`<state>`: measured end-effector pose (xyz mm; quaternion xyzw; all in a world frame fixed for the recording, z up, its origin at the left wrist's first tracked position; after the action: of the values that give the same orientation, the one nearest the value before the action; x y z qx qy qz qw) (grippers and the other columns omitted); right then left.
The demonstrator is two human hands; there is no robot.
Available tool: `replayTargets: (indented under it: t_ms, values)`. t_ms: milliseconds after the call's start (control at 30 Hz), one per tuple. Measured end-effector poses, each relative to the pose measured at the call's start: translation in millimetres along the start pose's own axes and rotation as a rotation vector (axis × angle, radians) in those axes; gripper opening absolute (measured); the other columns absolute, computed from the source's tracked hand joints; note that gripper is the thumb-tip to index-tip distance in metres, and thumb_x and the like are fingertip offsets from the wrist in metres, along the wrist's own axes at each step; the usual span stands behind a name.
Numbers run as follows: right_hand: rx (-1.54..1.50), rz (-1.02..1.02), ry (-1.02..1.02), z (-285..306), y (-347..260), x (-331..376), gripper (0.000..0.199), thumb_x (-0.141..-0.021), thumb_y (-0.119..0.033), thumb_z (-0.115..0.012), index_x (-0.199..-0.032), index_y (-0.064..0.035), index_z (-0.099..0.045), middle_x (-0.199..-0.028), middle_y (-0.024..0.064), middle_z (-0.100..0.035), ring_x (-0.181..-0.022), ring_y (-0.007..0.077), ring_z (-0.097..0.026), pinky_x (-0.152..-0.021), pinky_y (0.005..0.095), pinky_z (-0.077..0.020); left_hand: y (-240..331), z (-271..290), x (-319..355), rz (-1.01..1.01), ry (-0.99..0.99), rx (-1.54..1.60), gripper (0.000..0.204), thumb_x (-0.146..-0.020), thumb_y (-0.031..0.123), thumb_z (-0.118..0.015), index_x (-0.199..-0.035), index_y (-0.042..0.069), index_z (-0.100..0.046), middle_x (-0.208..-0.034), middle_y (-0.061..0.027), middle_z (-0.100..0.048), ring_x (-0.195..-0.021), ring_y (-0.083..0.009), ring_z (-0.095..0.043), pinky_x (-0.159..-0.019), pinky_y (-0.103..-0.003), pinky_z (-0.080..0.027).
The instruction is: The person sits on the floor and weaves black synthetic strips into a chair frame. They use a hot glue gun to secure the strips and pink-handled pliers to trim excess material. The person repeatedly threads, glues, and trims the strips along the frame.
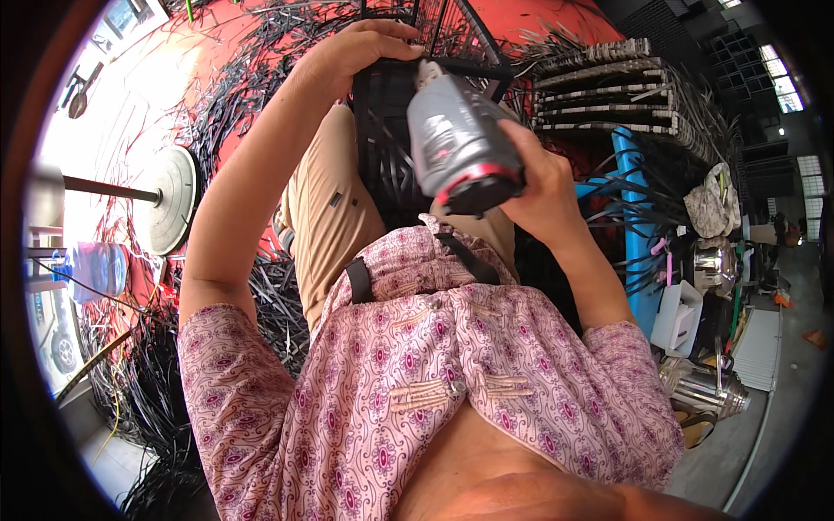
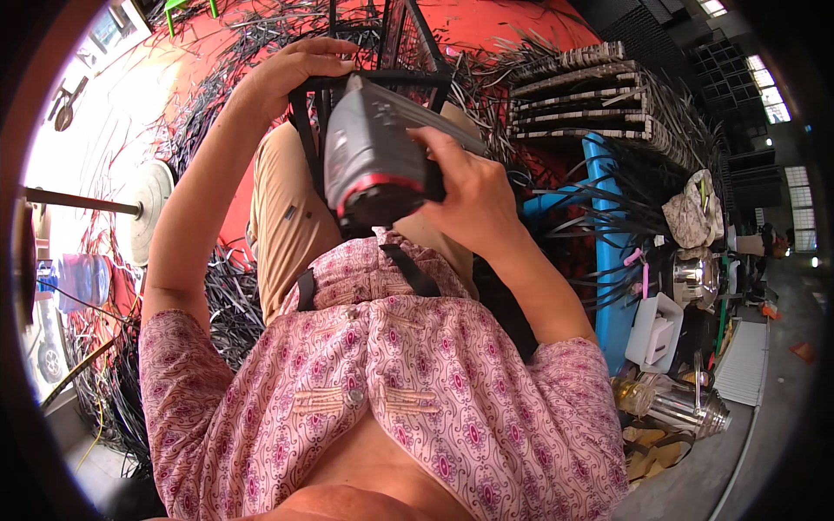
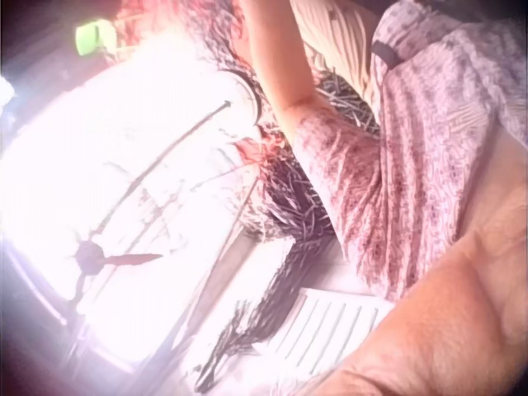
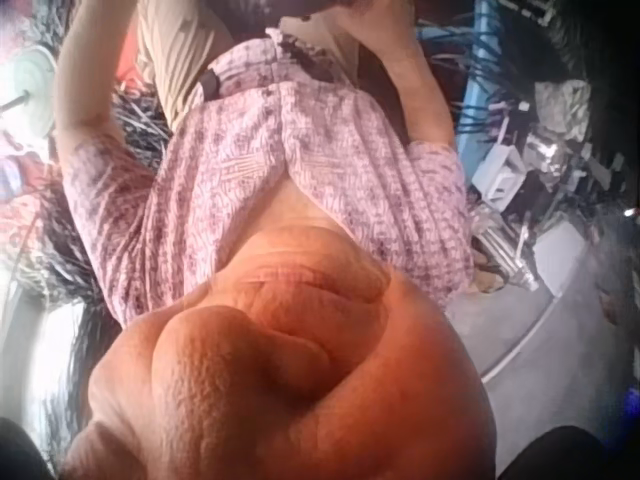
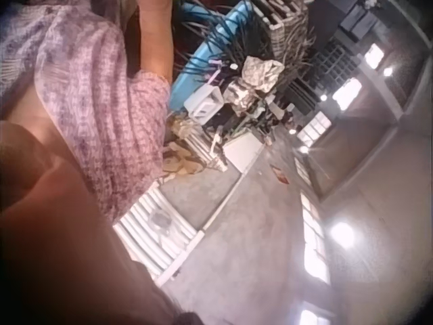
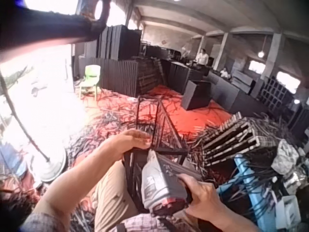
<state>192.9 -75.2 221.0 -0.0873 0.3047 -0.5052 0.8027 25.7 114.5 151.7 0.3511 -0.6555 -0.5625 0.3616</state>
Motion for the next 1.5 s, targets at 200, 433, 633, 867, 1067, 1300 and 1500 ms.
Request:
replayTargets:
  t_ms: [200, 433, 633, 867, 1067, 1300, 1500]
  values:
    - [-0.483, -0.631, 0.26, 67.3, 87.0, 65.2, 0.046, -0.077, -0.007, -0.086, -0.117, -0.0012, -0.064, -0.091, 0.0047, -0.069, -0.074, 0.0134, -0.066, -0.07, 0.0283, -0.0551, -4.5, 5.6, -2.1, -0.005, 0.056, 0.152, 0.04, -0.098, 0.028, -0.068, -0.128, 0.002, -0.069, -0.105, -0.008, -0.073, -0.098, -0.0162, -0.069, -0.079, -0.029, -0.059]
    - [-0.864, -0.565, 0.548, 121.4, 186.7, 117.3, 0.083, -0.089, -0.005, -0.068, -0.161, -0.0028, -0.026, -0.109, 0.0145, -0.068, -0.088, 0.0187, -0.069, -0.081, 0.0335, -0.0566, 5.5, 11.5, 8.2, -0.04, 0.143, -0.107, 0.036, -0.099, 0.023, -0.071, -0.125, -0.002, -0.07, -0.109, -0.0046, -0.071, -0.097, -0.0105, -0.065, -0.087, -0.025, -0.052]
    - [-0.208, -0.945, 0.769, 161.9, 335.8, 181.6, 0.093, -0.085, -0.016, -0.075, -0.16, 0.0021, -0.023, -0.116, 0.0184, -0.069, -0.098, 0.024, -0.069, -0.088, 0.0345, -0.0549, -2.2, -1.2, 7.2, 0.044, -0.077, -0.143, 0.038, -0.099, 0.017, -0.069, -0.131, -0.002, -0.065, -0.114, -0.0082, -0.07, -0.088, -0.0133, -0.069, -0.083, -0.027, -0.057]
    - [0.373, -1.377, 0.745, 218.4, 465.9, 219.1, 0.075, -0.083, -0.021, -0.062, -0.146, 0.0096, -0.037, -0.125, 0.0347, -0.065, -0.117, 0.0458, -0.065, -0.103, 0.0503, -0.0506, 4.8, -11.9, 14.3, -0.043, -0.116, -0.156, 0.048, -0.083, 0.006, -0.082, -0.126, -0.002, -0.064, -0.086, -0.0039, -0.069, -0.076, -0.0112, -0.064, -0.072, -0.026, -0.051]
    - [0.377, -1.446, 0.753, 249.1, 512.1, 249.8, 0.061, -0.091, -0.03, -0.07, -0.135, 0.0022, -0.044, -0.122, 0.0276, -0.068, -0.112, 0.0436, -0.068, -0.095, 0.053, -0.0551, 24.3, -21.4, 15.9, -0.188, -0.055, -0.384, 0.049, -0.079, 0.003, -0.079, -0.125, -0.001, -0.063, -0.079, -0.0037, -0.071, -0.071, -0.0084, -0.063, -0.065, -0.025, -0.046]
    - [1.055, -1.236, 0.83, 288.6, 432.6, 321.5, 0.032, -0.09, -0.009, -0.069, -0.12, -0.0004, -0.061, -0.12, 0.0237, -0.06, -0.108, 0.0429, -0.063, -0.087, 0.054, -0.0575, 38.4, -22.0, 25.6, -0.359, 0.048, -0.672, 0.054, -0.075, 0.01, -0.081, -0.126, 0.002, -0.064, -0.081, -0.0104, -0.076, -0.076, -0.0159, -0.072, -0.074, -0.03, -0.054]
    - [0.841, -1.621, 0.574, 269.3, 433.2, 415.5, 0.031, -0.094, -0.022, -0.067, -0.114, 0.0015, -0.06, -0.122, 0.0239, -0.059, -0.109, 0.044, -0.067, -0.087, 0.0526, -0.0574, 31.2, -17.0, 21.6, -0.296, -0.02, -0.429, 0.057, -0.079, 0.012, -0.082, -0.13, -0.002, -0.06, -0.078, -0.0047, -0.072, -0.073, -0.0101, -0.066, -0.068, -0.026, -0.049]
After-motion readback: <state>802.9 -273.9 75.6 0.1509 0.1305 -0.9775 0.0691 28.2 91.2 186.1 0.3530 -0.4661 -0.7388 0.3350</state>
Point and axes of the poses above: each hand's wrist, its own x-axis away from the middle knuckle, its own z-axis out of the back of the hand, y = z × x, the point moved 10 cm from there along -x, towards the middle knuckle
